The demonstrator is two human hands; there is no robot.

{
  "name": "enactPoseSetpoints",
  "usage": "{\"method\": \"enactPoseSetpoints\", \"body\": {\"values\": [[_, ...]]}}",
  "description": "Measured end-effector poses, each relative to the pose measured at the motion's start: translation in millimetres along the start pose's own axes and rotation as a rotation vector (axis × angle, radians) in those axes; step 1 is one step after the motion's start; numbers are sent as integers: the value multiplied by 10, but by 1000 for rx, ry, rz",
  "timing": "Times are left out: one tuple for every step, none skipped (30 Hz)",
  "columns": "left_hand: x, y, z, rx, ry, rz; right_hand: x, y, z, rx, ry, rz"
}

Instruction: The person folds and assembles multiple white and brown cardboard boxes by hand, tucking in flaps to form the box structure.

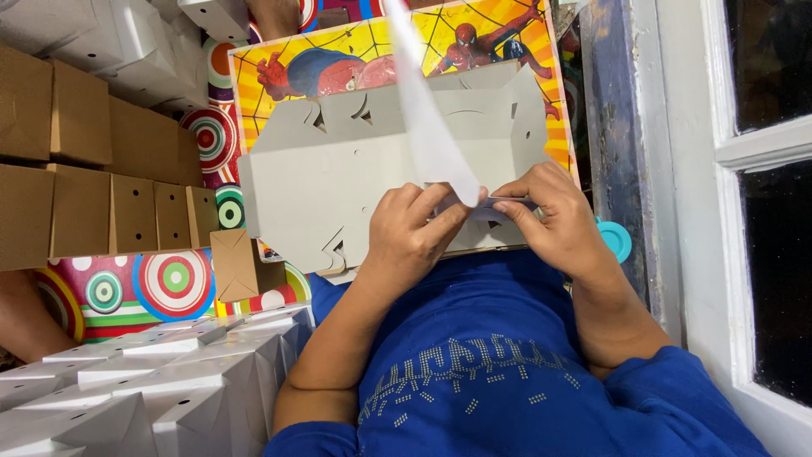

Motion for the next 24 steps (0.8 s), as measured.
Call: {"method": "enactPoseSetpoints", "body": {"values": [[-59,-42,33,2,2,0,-3,-3,-3,0,-1,-2],[-118,-98,74,7,-8,-16,-4,-9,-3,-2,-5,-7],[-173,-157,116,11,-18,-31,-4,-13,-3,-4,-9,-11],[-199,-175,130,12,-17,-30,-3,-9,0,-4,-9,-12],[-228,-218,111,-3,31,-66,-7,-4,-4,-1,-5,-11],[-260,-262,94,-17,78,-102,-12,3,-7,1,-1,-10],[-255,-257,101,-18,79,-101,-7,3,-9,0,0,-10],[-251,-254,104,-23,85,-101,-2,-2,-8,-6,-1,-17],[-253,-248,105,-28,90,-104,-1,-10,-3,-10,-4,-24],[-239,-218,94,-28,90,-105,-7,-15,9,-10,-4,-23],[-221,-174,115,-7,51,-87,-8,-19,21,-14,-5,-25],[-204,-130,137,14,11,-69,-8,-23,33,-17,-5,-26],[-212,-129,137,14,12,-70,6,-38,27,-17,-7,-26],[-219,-134,150,35,-3,-80,20,-65,15,-22,0,-41],[-222,-144,162,54,-19,-88,38,-90,3,-27,8,-56],[-180,-95,125,53,-20,-87,47,-118,27,-28,9,-55],[-141,-70,110,23,-43,-122,52,-166,38,-41,21,-81],[-105,-42,96,-7,-67,-157,55,-215,49,-55,32,-107],[-199,-86,132,-7,-65,-158,72,-259,9,-56,31,-108],[-300,-170,158,-62,-47,-210,86,-335,-43,-23,43,-147],[-396,-260,181,-115,-28,-260,110,-411,-93,10,56,-188],[-488,-344,175,-114,-25,-259,113,-354,-143,9,55,-191],[-607,-507,165,-276,18,-364,102,-286,-325,24,222,-185],[-737,-666,167,-440,62,-467,69,-215,-500,39,389,-177]]}}
Point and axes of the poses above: each hand's wrist, its own x-axis towards the middle knuckle, its own z-axis out of the palm, y = z × x, the point moved 8 cm from there along x, towards the middle knuckle, and after that the axes turned 13 degrees about -x, right-handed, at the moved point
